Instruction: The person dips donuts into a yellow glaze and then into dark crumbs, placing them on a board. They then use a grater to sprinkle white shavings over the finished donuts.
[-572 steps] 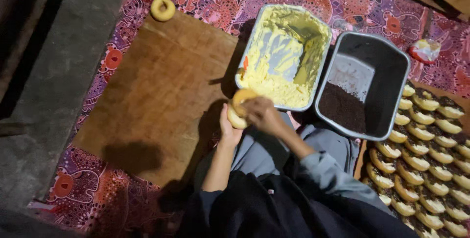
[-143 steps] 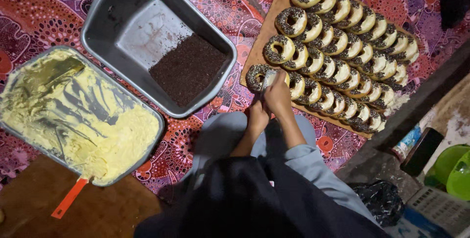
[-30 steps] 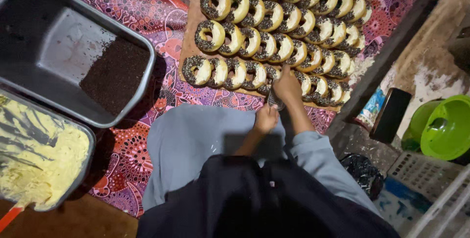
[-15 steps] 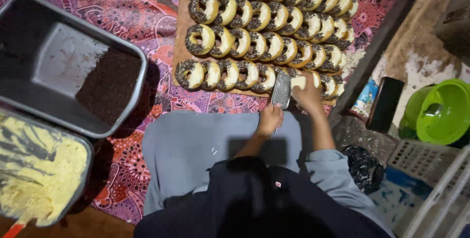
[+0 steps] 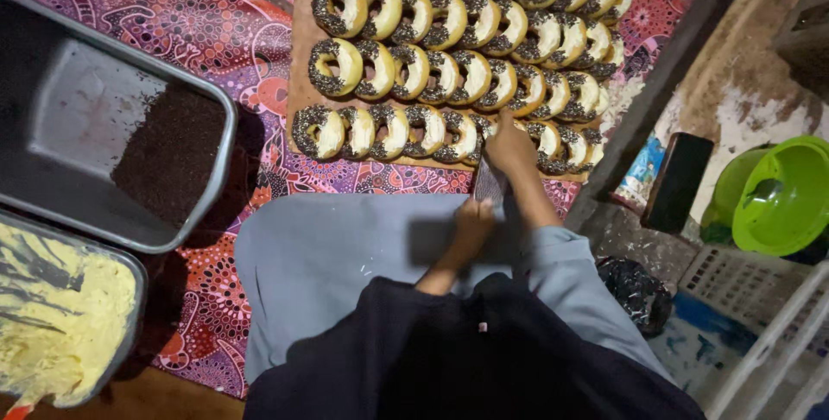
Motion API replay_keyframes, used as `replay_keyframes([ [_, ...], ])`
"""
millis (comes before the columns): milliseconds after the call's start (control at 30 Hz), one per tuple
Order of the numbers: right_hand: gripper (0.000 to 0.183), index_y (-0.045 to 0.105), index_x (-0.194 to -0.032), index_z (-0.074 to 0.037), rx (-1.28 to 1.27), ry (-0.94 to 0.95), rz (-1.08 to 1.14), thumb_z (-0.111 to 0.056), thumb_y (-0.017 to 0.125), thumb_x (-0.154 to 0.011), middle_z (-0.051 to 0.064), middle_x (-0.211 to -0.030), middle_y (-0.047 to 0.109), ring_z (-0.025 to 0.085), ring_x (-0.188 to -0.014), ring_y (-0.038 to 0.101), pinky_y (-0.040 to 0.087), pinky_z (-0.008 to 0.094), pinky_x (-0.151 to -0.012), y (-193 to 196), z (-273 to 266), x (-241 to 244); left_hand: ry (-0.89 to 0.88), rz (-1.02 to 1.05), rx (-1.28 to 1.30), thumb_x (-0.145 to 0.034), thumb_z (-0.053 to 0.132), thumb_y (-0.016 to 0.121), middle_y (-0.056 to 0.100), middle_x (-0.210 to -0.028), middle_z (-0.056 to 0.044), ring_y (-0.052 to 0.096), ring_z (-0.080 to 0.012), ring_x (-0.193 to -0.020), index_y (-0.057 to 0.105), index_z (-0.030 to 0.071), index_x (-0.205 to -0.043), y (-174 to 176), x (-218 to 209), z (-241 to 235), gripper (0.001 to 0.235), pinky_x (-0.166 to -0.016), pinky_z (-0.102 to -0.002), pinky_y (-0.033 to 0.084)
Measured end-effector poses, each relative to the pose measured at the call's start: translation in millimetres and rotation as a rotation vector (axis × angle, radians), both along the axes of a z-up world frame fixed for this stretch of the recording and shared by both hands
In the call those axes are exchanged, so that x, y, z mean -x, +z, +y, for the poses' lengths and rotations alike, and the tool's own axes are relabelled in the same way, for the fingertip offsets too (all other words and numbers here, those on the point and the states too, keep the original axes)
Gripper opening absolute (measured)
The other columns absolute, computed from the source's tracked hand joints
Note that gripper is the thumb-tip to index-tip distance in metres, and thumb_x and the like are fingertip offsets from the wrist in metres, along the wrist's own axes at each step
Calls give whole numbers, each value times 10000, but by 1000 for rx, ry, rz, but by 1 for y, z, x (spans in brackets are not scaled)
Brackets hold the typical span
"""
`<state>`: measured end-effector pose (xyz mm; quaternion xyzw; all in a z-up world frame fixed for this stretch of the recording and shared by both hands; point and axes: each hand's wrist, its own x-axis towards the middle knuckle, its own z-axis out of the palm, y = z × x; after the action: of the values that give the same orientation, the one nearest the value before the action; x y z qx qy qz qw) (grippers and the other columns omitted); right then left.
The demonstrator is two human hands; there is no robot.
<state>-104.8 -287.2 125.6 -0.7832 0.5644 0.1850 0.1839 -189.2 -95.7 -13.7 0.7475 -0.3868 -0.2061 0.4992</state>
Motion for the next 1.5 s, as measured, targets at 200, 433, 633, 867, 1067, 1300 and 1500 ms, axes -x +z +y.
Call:
replay_keyframes([
  [200,601,449,-1438,-206,-407,-535,-350,-182,579,-852,100,-1042,706,263,-834,702,559,453,-661,48,-28,45,-123,239,-58,-1008,213,537,619,-741,-217,613,-398,-680,634,22,-833,27,22,23,276,-596,-503,445],
  [433,573,438,-1430,-160,-79,-66,-170,-241,611,-890,290,-953,707,453,-890,697,545,540,-810,66,-10,63,22,1160,-94,-1039,212,525,573,-585,-112,561,-207,-460,543,41,-770,34,-9,-72,319,-441,-409,448],
  [633,481,432,-1416,-141,-10,-54,51,-262,519,-958,286,-1057,724,490,-1003,689,512,612,-878,21,-6,32,-66,822,-105,-1029,242,537,608,-550,-95,616,-242,-477,565,35,-740,19,-6,-71,357,-508,-424,513],
  [867,509,434,-1398,-145,-61,-39,36,-243,582,-920,291,-1125,698,465,-1011,668,495,593,-852,11,-31,33,-60,187,-70,-922,204,627,635,-689,-227,637,-422,-652,607,-9,-776,-4,30,-31,259,-604,-525,503],
  [1067,504,455,-1399,-192,-387,-499,-303,-213,584,-912,153,-1076,675,241,-716,636,471,404,-552,45,-56,83,-209,73,-67,-940,147,606,615,-796,-195,601,-385,-745,597,82,-825,27,81,2,132,-652,-549,464],
  [1300,543,457,-1393,-167,-128,-144,-316,-210,642,-884,245,-968,706,348,-808,713,555,446,-728,62,-47,140,71,920,67,-1075,198,540,522,-614,-58,523,-178,-536,497,57,-793,60,75,-76,318,-498,-356,434],
  [1500,565,433,-1434,-208,-49,-106,-83,-228,565,-885,294,-1063,696,484,-1014,669,511,576,-890,51,-38,107,39,1210,-50,-1057,220,480,497,-554,-13,475,-136,-412,455,78,-797,46,53,-114,297,-392,-329,403],
])
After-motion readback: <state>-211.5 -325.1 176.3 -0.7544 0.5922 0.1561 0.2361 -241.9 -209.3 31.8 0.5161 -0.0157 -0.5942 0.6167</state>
